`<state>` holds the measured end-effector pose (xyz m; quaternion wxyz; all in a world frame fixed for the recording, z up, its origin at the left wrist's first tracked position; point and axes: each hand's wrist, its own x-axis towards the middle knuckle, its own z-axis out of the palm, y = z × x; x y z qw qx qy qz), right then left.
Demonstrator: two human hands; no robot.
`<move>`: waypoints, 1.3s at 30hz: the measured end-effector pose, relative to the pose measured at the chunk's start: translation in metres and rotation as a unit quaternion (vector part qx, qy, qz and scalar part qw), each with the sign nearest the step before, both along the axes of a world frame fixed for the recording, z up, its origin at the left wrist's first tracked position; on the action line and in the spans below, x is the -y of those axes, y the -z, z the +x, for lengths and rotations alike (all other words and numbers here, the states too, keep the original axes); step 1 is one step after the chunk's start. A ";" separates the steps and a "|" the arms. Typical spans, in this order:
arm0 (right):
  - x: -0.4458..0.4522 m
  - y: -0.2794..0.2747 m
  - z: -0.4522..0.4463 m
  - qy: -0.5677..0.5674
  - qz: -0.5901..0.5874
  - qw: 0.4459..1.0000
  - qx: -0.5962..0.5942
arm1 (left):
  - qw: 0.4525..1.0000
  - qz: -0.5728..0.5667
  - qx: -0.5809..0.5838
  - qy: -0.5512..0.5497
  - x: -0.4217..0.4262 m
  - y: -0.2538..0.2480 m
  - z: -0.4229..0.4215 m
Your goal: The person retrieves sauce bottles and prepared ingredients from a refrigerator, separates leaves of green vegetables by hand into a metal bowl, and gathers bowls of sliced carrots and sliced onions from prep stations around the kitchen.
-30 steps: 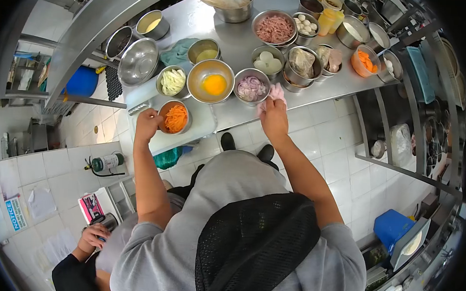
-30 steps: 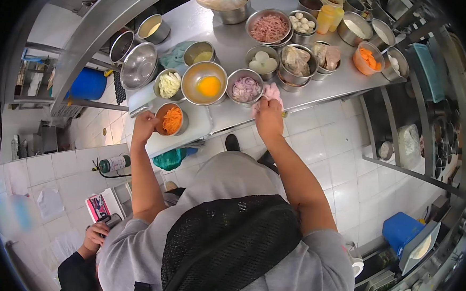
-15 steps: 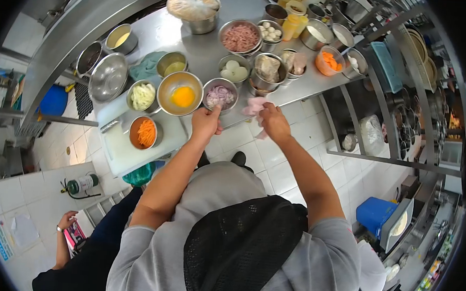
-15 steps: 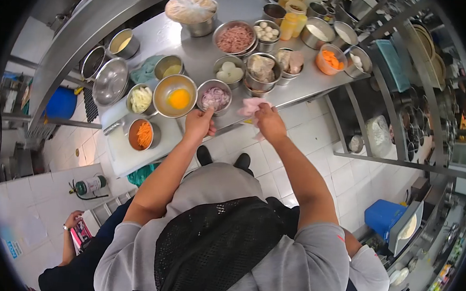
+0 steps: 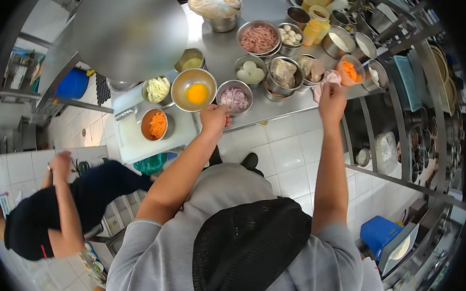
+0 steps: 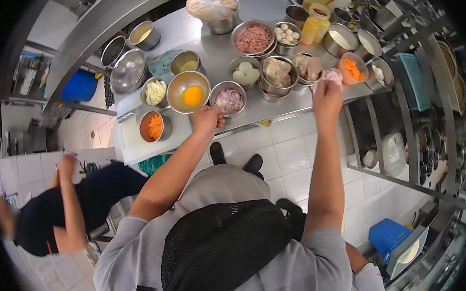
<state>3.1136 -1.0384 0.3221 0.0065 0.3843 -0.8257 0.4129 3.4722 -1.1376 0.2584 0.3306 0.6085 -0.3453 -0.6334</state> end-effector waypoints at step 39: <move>0.037 0.002 0.175 -0.232 -0.121 0.783 0.565 | 0.981 -0.159 -0.056 0.096 0.021 -0.112 0.030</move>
